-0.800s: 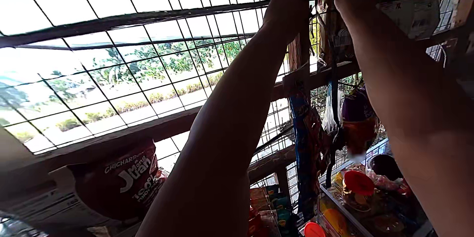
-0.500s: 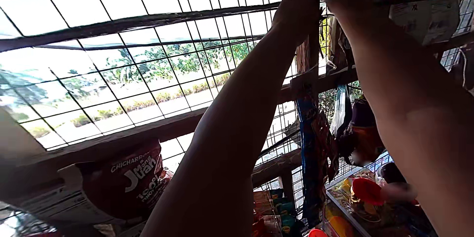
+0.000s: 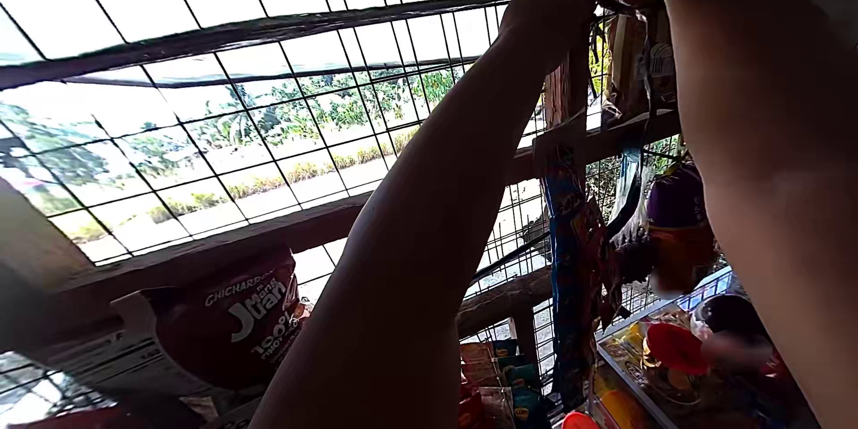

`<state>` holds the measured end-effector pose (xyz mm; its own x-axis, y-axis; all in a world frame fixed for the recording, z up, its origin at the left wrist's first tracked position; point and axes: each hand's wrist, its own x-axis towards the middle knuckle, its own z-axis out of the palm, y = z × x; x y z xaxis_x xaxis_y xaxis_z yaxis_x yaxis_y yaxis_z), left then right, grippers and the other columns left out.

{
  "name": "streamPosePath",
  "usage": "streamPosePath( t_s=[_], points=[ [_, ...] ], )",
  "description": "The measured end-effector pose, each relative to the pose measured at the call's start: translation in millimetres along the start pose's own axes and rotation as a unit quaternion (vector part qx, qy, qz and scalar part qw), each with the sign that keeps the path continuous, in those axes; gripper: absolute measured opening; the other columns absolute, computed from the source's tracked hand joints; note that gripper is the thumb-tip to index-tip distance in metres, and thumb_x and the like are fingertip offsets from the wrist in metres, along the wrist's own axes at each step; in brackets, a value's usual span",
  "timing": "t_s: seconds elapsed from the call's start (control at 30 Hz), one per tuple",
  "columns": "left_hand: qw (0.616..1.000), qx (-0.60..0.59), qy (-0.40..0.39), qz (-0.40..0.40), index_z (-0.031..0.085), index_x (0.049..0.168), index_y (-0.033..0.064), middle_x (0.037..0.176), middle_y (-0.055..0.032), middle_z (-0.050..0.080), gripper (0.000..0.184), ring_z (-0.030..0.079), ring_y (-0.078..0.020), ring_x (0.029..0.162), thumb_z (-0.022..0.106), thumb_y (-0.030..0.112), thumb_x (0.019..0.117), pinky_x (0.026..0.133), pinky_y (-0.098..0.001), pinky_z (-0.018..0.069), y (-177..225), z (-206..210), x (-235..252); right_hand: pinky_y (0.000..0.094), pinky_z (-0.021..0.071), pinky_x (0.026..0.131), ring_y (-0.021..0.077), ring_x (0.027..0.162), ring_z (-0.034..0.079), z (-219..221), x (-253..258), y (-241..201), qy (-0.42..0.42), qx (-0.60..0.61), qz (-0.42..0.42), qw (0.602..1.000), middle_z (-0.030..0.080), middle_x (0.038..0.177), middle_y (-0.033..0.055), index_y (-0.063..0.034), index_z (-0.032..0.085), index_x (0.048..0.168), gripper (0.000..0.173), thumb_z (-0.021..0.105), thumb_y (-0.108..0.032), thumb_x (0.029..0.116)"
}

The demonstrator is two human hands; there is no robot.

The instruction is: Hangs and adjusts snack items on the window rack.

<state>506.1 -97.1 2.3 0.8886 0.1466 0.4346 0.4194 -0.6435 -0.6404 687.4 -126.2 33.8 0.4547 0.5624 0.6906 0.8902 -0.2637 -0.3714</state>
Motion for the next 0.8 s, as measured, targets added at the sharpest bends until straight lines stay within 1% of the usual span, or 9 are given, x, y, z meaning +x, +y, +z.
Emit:
streamPosePath(
  t_s=[0.07, 0.1, 0.13, 0.17, 0.3, 0.37, 0.5, 0.63, 0.8],
  points=[
    [1.000, -0.002, 0.003, -0.001, 0.045, 0.150, 0.0004, 0.172, -0.0110, 0.016, 0.056, 0.034, -0.0356, 0.151, 0.053, -0.009, 0.0958, 0.114, -0.0590, 0.0363, 0.6, 0.4, 0.6, 0.0426, 0.0436, 0.069, 0.0208, 0.076, 0.052, -0.9, -2.0, 0.7, -0.008, -0.017, -0.001, 1.000, 0.058, 0.092, 0.0143, -0.0028, 0.066, 0.112, 0.036, 0.062, -0.037, 0.1012],
    [1.000, 0.001, 0.003, -0.001, 0.044, 0.151, -0.0010, 0.172, -0.0118, 0.017, 0.056, 0.035, -0.0367, 0.151, 0.053, -0.008, 0.0964, 0.112, -0.0598, 0.0372, 0.4, 0.3, 0.8, 0.0431, 0.0445, 0.071, 0.0223, 0.080, 0.054, 0.4, -0.9, 0.2, -0.018, -0.028, 0.009, 0.999, 0.059, 0.096, 0.0151, -0.0028, 0.065, 0.113, 0.036, 0.064, -0.036, 0.0990],
    [1.000, 0.002, 0.001, -0.003, 0.042, 0.152, -0.0020, 0.172, -0.0117, 0.017, 0.056, 0.036, -0.0368, 0.150, 0.053, -0.008, 0.0969, 0.112, -0.0595, 0.0376, 0.7, 0.0, 0.8, 0.0516, 0.0490, 0.083, 0.0298, 0.096, 0.062, 2.5, 3.8, 0.0, -0.031, -0.035, 0.032, 0.998, 0.064, 0.112, 0.0210, -0.0019, 0.065, 0.122, 0.040, 0.067, -0.032, 0.0959],
    [1.000, -0.003, 0.001, -0.007, 0.043, 0.152, -0.0026, 0.172, -0.0113, 0.019, 0.056, 0.037, -0.0367, 0.149, 0.053, -0.007, 0.0967, 0.112, -0.0594, 0.0373, 1.3, -0.5, 0.4, 0.0549, 0.0488, 0.088, 0.0326, 0.103, 0.062, 7.2, 8.4, 1.0, -0.037, -0.044, 0.050, 0.997, 0.064, 0.118, 0.0228, -0.0012, 0.064, 0.125, 0.039, 0.067, -0.025, 0.0941],
    [1.000, -0.020, -0.004, -0.008, 0.049, 0.146, -0.0037, 0.167, -0.0134, 0.029, 0.050, 0.041, -0.0376, 0.146, 0.055, -0.005, 0.0964, 0.111, -0.0613, 0.0369, 2.5, -2.7, -1.8, 0.0541, 0.0462, 0.088, 0.0337, 0.099, 0.059, 15.9, 3.7, -11.3, -0.057, -0.065, 0.064, 0.994, 0.060, 0.117, 0.0255, 0.0065, 0.060, 0.122, 0.027, 0.056, -0.006, 0.0987],
    [1.000, -0.025, 0.002, -0.008, 0.046, 0.148, -0.0030, 0.165, -0.0144, 0.033, 0.052, 0.043, -0.0378, 0.144, 0.054, -0.004, 0.0974, 0.110, -0.0614, 0.0374, 1.9, -1.6, -1.2, 0.0540, 0.0482, 0.085, 0.0326, 0.096, 0.061, 17.0, 7.6, -3.7, -0.040, -0.037, 0.050, 0.997, 0.062, 0.114, 0.0252, 0.0048, 0.062, 0.120, 0.028, 0.058, -0.010, 0.0978],
    [0.999, -0.026, -0.001, -0.022, 0.042, 0.151, -0.0028, 0.160, -0.0173, 0.040, 0.058, 0.047, -0.0377, 0.141, 0.058, -0.003, 0.0951, 0.110, -0.0611, 0.0372, 4.3, -0.6, 0.7, 0.0437, 0.0482, 0.089, 0.0222, 0.097, 0.060, 16.8, 4.2, 4.8, -0.031, 0.035, 0.042, 0.998, 0.063, 0.113, 0.0173, -0.0008, 0.065, 0.121, 0.025, 0.059, -0.009, 0.0981],
    [0.999, -0.035, -0.003, -0.030, 0.042, 0.151, -0.0044, 0.163, -0.0165, 0.036, 0.061, 0.042, -0.0373, 0.145, 0.062, -0.003, 0.0929, 0.113, -0.0610, 0.0344, 5.6, -1.8, 1.9, 0.0633, 0.0399, 0.102, 0.0418, 0.122, 0.056, 15.5, 5.9, 7.2, -0.022, 0.000, 0.027, 0.999, 0.061, 0.127, 0.0301, 0.0031, 0.063, 0.126, 0.038, 0.070, -0.013, 0.0918],
    [0.998, -0.059, -0.002, -0.030, 0.038, 0.154, -0.0037, 0.165, -0.0156, 0.033, 0.064, 0.041, -0.0376, 0.146, 0.060, -0.005, 0.0934, 0.115, -0.0608, 0.0328, 5.3, -2.5, -1.3, 0.0660, 0.0322, 0.112, 0.0506, 0.141, 0.042, 9.8, -33.6, -32.8, -0.058, -0.133, 0.055, 0.988, 0.047, 0.146, 0.0378, 0.0152, 0.050, 0.138, 0.044, 0.058, -0.001, 0.0979]
  ],
)
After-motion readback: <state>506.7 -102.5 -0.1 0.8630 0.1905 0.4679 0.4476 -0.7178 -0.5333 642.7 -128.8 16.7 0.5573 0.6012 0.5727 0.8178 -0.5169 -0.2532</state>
